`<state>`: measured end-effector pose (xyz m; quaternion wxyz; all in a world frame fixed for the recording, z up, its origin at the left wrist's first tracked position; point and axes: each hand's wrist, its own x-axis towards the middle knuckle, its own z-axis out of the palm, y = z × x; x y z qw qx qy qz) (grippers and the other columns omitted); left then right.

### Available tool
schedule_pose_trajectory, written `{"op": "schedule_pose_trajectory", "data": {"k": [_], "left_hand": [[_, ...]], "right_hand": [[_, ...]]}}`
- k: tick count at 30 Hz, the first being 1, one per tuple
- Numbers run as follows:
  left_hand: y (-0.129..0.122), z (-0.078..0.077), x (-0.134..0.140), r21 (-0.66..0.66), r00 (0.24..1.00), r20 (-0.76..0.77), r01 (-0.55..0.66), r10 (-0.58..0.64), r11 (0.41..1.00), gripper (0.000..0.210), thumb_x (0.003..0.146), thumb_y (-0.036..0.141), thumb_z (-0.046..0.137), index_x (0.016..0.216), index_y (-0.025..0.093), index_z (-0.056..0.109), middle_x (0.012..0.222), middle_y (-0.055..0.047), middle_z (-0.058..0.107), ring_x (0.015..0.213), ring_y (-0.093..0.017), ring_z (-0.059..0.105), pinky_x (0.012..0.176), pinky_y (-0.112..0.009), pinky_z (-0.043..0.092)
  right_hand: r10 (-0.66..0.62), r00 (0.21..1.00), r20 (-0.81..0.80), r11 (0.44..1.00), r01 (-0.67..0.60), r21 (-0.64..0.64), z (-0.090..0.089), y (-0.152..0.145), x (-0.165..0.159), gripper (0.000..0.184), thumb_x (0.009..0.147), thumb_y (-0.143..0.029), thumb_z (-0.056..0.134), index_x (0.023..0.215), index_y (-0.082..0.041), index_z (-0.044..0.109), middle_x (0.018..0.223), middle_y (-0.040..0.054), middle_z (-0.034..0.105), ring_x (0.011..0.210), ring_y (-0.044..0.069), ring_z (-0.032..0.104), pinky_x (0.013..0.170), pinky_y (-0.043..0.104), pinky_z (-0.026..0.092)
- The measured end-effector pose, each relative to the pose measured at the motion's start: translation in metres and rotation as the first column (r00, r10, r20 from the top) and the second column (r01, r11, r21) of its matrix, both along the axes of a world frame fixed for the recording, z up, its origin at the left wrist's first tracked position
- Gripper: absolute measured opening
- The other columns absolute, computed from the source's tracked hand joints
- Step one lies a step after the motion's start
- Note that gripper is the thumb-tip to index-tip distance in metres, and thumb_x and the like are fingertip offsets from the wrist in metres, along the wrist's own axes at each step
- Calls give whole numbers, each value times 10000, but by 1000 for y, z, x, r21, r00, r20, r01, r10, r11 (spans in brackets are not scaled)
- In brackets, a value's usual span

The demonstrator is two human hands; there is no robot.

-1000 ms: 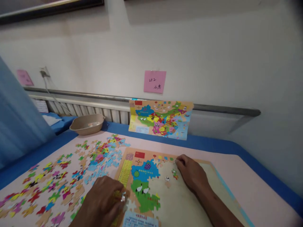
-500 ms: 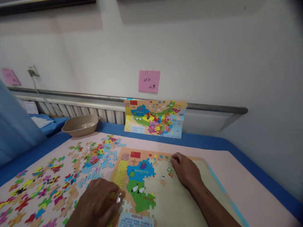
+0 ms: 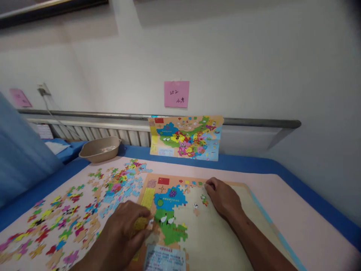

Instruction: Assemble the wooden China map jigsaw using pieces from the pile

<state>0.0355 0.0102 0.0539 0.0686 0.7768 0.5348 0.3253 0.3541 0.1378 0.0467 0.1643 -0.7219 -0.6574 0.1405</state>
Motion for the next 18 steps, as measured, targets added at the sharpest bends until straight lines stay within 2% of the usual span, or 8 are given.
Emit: {"op": "schedule_pose_trajectory", "data": {"k": [5, 11, 14, 18], "left_hand": [[22, 6, 16, -25, 999, -14, 45, -45, 999, 247, 844, 112, 680, 1037, 267, 686, 1010, -13, 732, 970, -239, 660, 866, -406, 504], [62, -8, 35, 16, 991, -81, 106, -105, 994, 223, 824, 77, 705, 987, 227, 676, 1003, -31, 749, 971, -255, 659, 862, -415, 464], [83, -11, 46, -33, 991, -105, 81, -85, 996, 226, 794, 81, 738, 965, 224, 699, 973, -27, 748, 955, -253, 655, 849, -393, 458], [104, -7, 64, -121, 985, -154, 58, -77, 991, 169, 802, 110, 750, 926, 219, 712, 917, -18, 742, 927, -245, 643, 844, -379, 441]], "right_hand": [[-4, 1000, -7, 1000, 4, -20, 0, 2, 1, 198, 1022, -288, 513, 1000, -231, 701, 1018, 49, 748, 903, 244, 654, 655, 306, 325], [-8, 1000, -17, 1000, 8, -6, 1, 0, 1, 191, 1023, -294, 522, 1006, -240, 704, 1028, 39, 754, 911, 237, 662, 655, 301, 320], [-9, 1000, -25, 1000, 9, 3, 1, -2, 1, 172, 1018, -284, 534, 995, -241, 699, 1006, 26, 754, 900, 226, 660, 656, 296, 319], [-10, 999, -33, 1000, 10, 15, -2, -2, 2, 167, 1017, -282, 539, 978, -239, 695, 1001, 21, 750, 887, 215, 654, 651, 296, 308]]}}
